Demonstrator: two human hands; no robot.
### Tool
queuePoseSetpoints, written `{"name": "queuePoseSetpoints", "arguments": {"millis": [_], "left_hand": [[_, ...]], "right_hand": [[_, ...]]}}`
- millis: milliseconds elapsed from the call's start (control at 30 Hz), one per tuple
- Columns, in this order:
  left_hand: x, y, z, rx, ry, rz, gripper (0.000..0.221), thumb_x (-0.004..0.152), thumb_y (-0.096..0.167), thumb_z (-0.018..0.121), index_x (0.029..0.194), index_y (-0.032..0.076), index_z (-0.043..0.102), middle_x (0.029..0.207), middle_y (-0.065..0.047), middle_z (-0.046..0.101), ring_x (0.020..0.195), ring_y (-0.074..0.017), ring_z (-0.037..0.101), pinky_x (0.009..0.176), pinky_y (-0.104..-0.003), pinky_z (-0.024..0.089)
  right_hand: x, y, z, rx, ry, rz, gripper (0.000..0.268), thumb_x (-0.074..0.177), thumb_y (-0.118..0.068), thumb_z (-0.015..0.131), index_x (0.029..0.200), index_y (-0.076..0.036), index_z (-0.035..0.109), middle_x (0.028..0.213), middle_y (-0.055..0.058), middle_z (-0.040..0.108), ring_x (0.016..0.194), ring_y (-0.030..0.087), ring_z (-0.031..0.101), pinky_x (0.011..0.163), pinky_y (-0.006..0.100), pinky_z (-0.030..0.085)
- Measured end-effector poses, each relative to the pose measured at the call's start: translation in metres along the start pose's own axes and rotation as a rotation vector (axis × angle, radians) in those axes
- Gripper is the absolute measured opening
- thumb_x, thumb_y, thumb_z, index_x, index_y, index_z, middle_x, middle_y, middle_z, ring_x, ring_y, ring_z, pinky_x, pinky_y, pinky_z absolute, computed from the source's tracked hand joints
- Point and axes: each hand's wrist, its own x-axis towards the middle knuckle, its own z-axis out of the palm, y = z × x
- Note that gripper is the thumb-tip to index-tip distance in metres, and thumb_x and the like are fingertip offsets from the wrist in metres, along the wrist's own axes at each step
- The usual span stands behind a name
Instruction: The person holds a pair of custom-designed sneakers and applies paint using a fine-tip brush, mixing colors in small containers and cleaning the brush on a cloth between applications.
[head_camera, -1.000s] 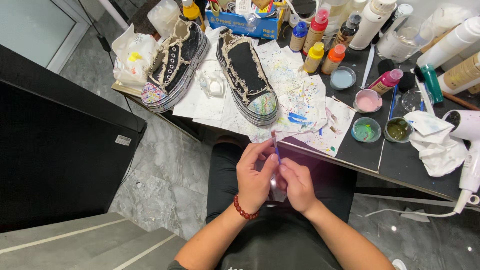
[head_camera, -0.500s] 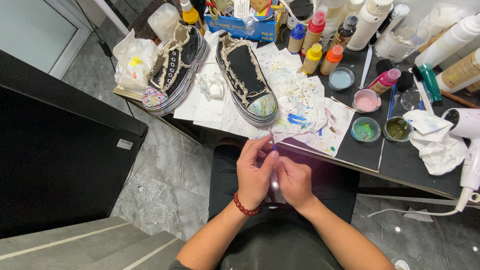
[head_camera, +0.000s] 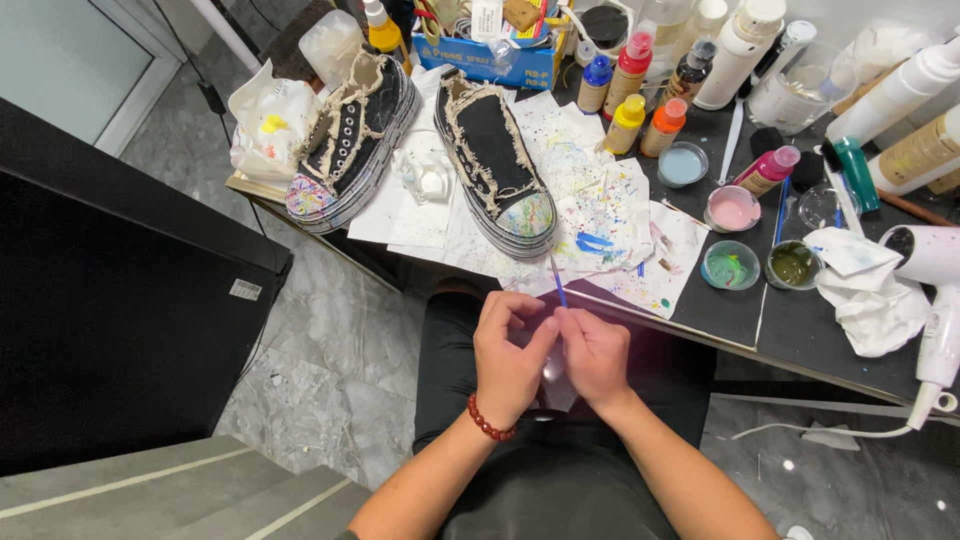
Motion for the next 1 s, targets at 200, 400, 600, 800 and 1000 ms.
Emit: {"name": "queuePoseSetpoints", "arguments": {"millis": [200,400,600,800,1000], "left_hand": [[0.001,0.001,0.008,-0.102,-0.072,-0.011,0.049,0.086,0.011,0.073,0.133,0.002,0.063,0.118,-0.009,0.063,0.107,-0.0165,0.062,0.087,-0.028,0.051],[0.002,0.016,0.005,-0.181,-0.132,0.081,0.053,0.085,0.01,0.073,0.136,-0.001,0.061,0.124,-0.011,0.061,0.112,-0.0183,0.06,0.092,-0.029,0.049],[0.013,0.022,0.0,-0.236,-0.133,0.119,0.052,0.083,0.012,0.076,0.132,0.001,0.06,0.124,-0.01,0.057,0.112,-0.0175,0.057,0.09,-0.028,0.047],[-0.004,0.026,-0.008,-0.103,-0.139,0.288,0.031,0.085,0.012,0.079,0.111,0.005,0.063,0.117,-0.009,0.055,0.105,-0.0183,0.057,0.095,-0.03,0.049],[-0.003,0.009,-0.006,-0.003,-0.016,0.052,0.04,0.082,0.013,0.077,0.118,0.002,0.065,0.115,-0.009,0.061,0.105,-0.0191,0.061,0.087,-0.03,0.049]], "right_hand": [[-0.007,-0.008,0.001,-0.031,0.025,-0.063,0.017,0.1,-0.01,0.062,0.096,0.002,0.074,0.062,0.012,0.065,0.054,0.016,0.066,0.053,0.03,0.05],[-0.006,-0.022,-0.007,-0.102,0.069,-0.308,0.015,0.098,-0.002,0.058,0.094,0.003,0.072,0.066,0.014,0.064,0.058,0.023,0.07,0.055,0.032,0.051],[0.007,-0.026,-0.008,-0.117,0.029,-0.412,0.011,0.095,-0.001,0.059,0.094,0.002,0.07,0.073,0.017,0.066,0.063,0.026,0.07,0.057,0.034,0.051],[0.011,-0.021,-0.001,-0.052,-0.05,-0.083,0.013,0.093,-0.009,0.065,0.09,0.001,0.072,0.064,0.014,0.065,0.054,0.016,0.061,0.053,0.03,0.048],[-0.001,-0.02,-0.002,-0.039,0.007,0.002,0.016,0.097,-0.013,0.067,0.095,0.001,0.074,0.065,0.013,0.068,0.055,0.014,0.064,0.054,0.029,0.05]]}}
